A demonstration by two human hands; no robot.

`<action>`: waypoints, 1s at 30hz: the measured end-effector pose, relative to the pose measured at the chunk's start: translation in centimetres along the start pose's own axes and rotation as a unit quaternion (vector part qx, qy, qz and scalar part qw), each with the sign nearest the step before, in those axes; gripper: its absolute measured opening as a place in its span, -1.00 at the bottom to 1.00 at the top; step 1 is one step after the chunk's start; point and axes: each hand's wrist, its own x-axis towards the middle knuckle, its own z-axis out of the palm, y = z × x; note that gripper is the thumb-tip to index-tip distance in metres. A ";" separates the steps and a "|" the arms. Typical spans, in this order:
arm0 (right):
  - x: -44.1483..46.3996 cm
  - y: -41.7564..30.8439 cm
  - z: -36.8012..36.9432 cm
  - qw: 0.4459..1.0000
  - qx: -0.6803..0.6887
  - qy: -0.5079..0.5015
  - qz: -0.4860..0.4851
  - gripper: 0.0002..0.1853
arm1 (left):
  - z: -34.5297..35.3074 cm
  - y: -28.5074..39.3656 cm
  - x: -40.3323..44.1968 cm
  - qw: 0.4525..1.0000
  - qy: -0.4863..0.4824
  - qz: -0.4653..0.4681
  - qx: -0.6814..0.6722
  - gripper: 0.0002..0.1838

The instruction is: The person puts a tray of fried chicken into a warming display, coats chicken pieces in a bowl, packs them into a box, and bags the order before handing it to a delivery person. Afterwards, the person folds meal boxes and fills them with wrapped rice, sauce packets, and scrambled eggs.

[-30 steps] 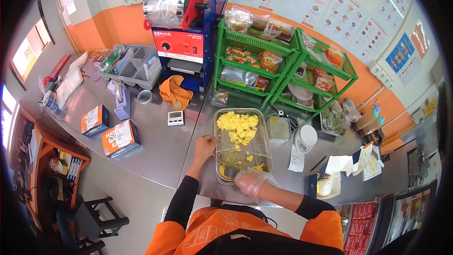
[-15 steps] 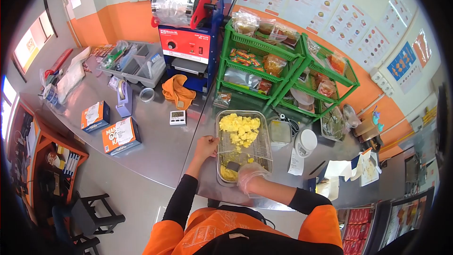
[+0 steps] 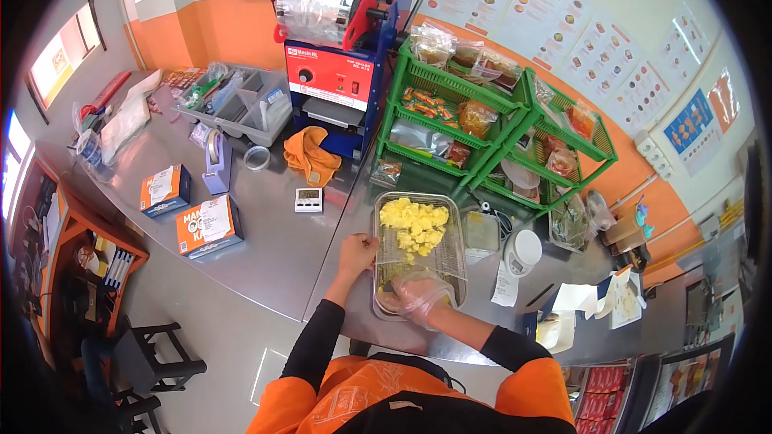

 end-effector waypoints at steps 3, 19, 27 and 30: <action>0.4 0.5 0.1 0.999 0.027 0.016 -0.001 -0.41 | -0.3 0.1 -0.1 1.000 -0.002 0.000 -0.007 -0.68; -0.6 7.1 1.5 0.948 0.279 0.006 0.153 -0.38 | -0.9 0.8 1.1 0.998 -0.055 -0.011 -0.037 -0.66; -0.4 7.5 1.7 0.949 0.268 -0.089 0.139 -0.24 | -0.7 0.2 1.4 0.998 -0.054 -0.004 -0.031 -0.66; 0.1 7.4 1.9 0.969 0.185 -0.085 0.141 -0.20 | -0.7 0.0 1.5 0.998 -0.057 -0.009 -0.037 -0.65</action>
